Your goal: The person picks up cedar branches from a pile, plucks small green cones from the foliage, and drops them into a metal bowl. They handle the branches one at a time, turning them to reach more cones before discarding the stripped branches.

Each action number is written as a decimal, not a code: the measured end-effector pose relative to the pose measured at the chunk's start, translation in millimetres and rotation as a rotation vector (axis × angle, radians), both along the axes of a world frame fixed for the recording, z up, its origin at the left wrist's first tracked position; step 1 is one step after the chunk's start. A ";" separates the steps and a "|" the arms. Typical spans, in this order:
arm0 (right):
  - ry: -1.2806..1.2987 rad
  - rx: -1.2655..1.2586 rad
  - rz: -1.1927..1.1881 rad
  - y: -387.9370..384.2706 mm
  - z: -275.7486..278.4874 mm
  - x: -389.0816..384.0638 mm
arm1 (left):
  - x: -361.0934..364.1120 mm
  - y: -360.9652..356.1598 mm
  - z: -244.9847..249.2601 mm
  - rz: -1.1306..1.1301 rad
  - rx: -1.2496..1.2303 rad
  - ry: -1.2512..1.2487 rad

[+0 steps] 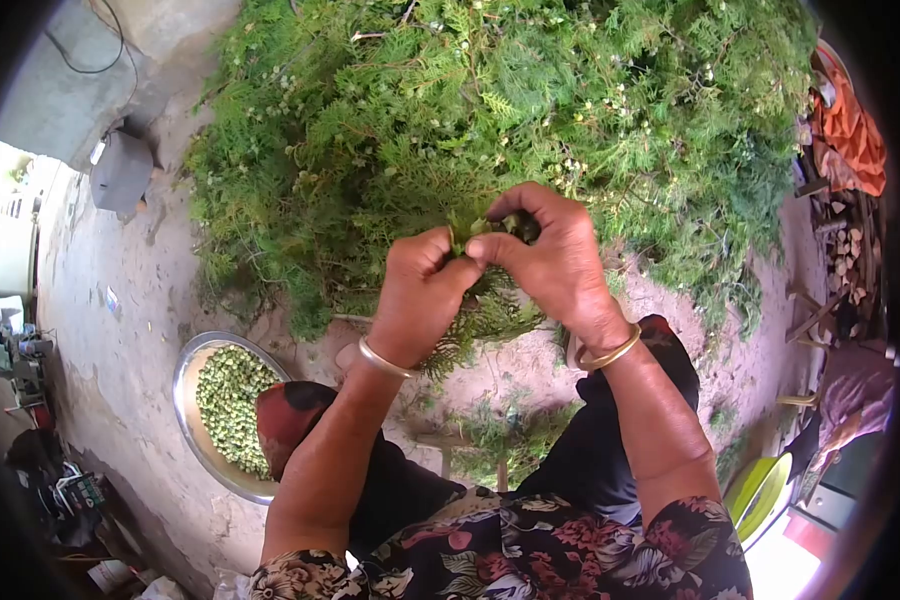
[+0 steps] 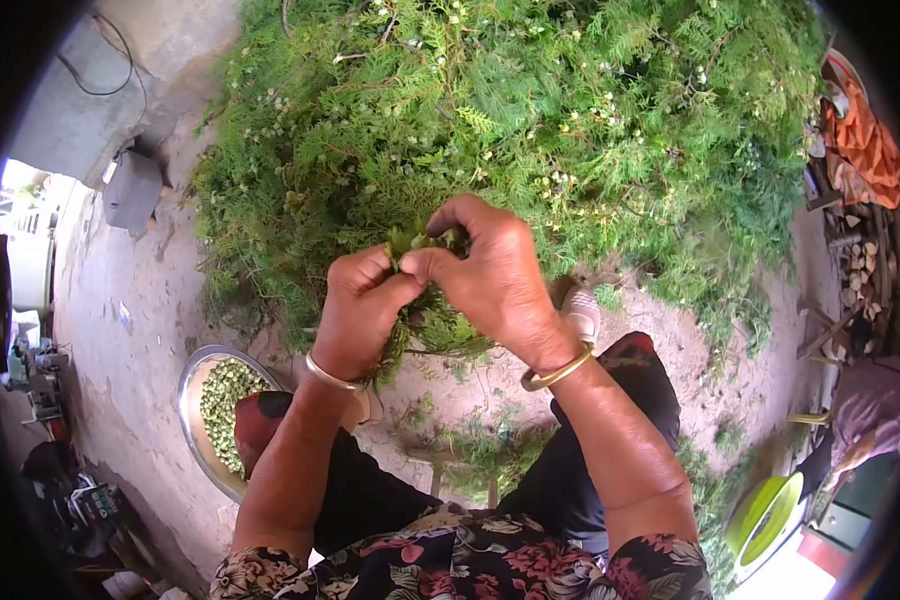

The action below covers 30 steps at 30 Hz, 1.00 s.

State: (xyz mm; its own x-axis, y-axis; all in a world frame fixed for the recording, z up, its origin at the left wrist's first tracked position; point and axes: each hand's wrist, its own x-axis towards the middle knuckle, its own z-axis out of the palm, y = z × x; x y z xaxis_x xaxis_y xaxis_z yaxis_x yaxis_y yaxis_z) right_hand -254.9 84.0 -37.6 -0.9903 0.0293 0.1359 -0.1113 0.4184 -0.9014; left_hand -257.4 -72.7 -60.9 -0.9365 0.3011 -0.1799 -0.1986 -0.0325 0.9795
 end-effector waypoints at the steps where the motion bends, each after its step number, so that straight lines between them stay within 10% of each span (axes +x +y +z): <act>1: -0.070 0.051 -0.040 -2.5 -1.2 0.6 | -0.2 0.2 -5.7 -0.042 -0.064 0.082; 18: 0.029 -0.041 -0.036 5.3 -5.2 -3.6 | 0.1 -12.0 7.4 -0.123 0.009 0.060; 20: -0.288 -0.386 -0.300 24.7 15.1 -9.9 | 0.8 -13.0 17.6 -0.169 0.026 0.079; 23: -0.065 -0.852 -0.279 49.9 20.2 -23.8 | 4.3 -16.5 18.3 -0.060 0.407 -0.040; 30: -0.329 -1.175 -0.240 59.5 18.8 -18.5 | -11.3 -39.4 -15.1 0.210 0.301 -0.213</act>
State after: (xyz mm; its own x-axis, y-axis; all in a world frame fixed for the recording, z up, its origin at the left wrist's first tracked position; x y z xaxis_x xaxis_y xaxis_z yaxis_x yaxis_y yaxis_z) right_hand -273.5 143.6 -18.8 -0.9252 0.1501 -0.3486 0.1584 -0.6821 -0.7139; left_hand -268.7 -112.1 -75.9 -0.9346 0.1760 -0.3093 -0.3540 -0.3725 0.8579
